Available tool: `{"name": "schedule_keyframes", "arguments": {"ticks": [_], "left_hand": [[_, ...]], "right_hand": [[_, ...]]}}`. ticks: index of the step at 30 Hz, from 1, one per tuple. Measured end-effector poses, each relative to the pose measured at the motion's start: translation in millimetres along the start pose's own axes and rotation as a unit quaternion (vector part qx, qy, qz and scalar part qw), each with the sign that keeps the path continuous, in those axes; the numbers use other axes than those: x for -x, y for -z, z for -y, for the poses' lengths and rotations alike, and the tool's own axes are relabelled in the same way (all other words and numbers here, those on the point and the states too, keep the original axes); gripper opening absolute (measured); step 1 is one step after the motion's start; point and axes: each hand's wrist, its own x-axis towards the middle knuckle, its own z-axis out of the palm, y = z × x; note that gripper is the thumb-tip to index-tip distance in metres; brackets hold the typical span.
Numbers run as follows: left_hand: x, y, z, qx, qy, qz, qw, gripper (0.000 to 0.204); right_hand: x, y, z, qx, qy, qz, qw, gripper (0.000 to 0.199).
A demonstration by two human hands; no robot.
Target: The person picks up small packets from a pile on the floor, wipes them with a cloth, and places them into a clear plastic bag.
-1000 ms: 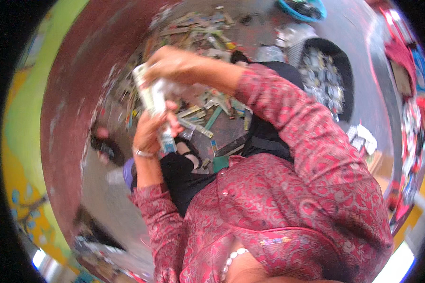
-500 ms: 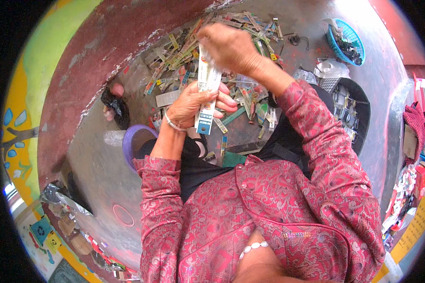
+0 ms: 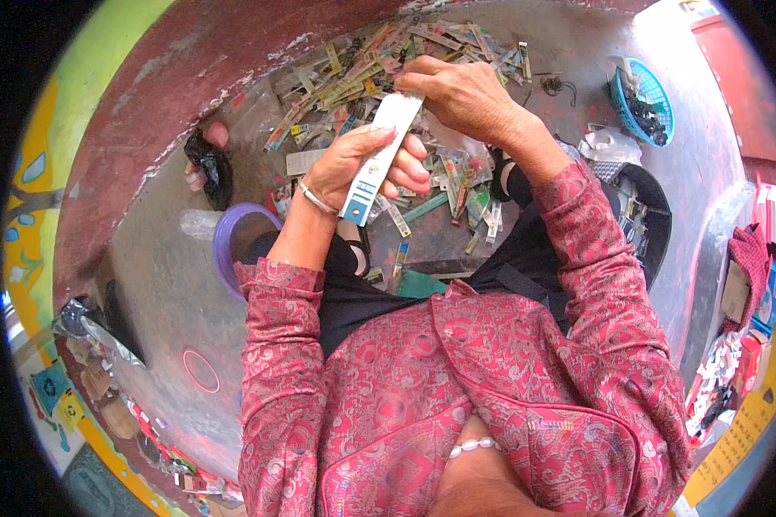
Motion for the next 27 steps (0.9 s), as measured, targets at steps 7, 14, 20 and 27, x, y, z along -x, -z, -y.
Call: {"name": "schedule_keyframes", "arguments": {"ticks": [7,14,20,27], "left_hand": [[4.3,27.4,-10.9,0.133,-0.021,0.129,0.982,0.073],[3.1,44.0,-18.2,0.063,-0.171,-0.204,0.962,0.044],[-9.7,6.6,-10.8,-0.008,-0.247,-0.064,0.967,0.063],[-14.8,17.7,-4.3,0.030,-0.185,-0.081,0.979,0.046]], "right_hand": [[3.5,4.5,-3.0,-0.249,-0.079,0.071,0.963,0.020],[12.8,-19.8,5.3,-0.591,-0.266,0.211,0.731,0.025],[8.3,-22.1,30.3,-0.694,-0.363,0.265,0.562,0.015],[5.6,-24.4,40.8,-0.668,-0.252,0.302,0.632,0.028]]}}
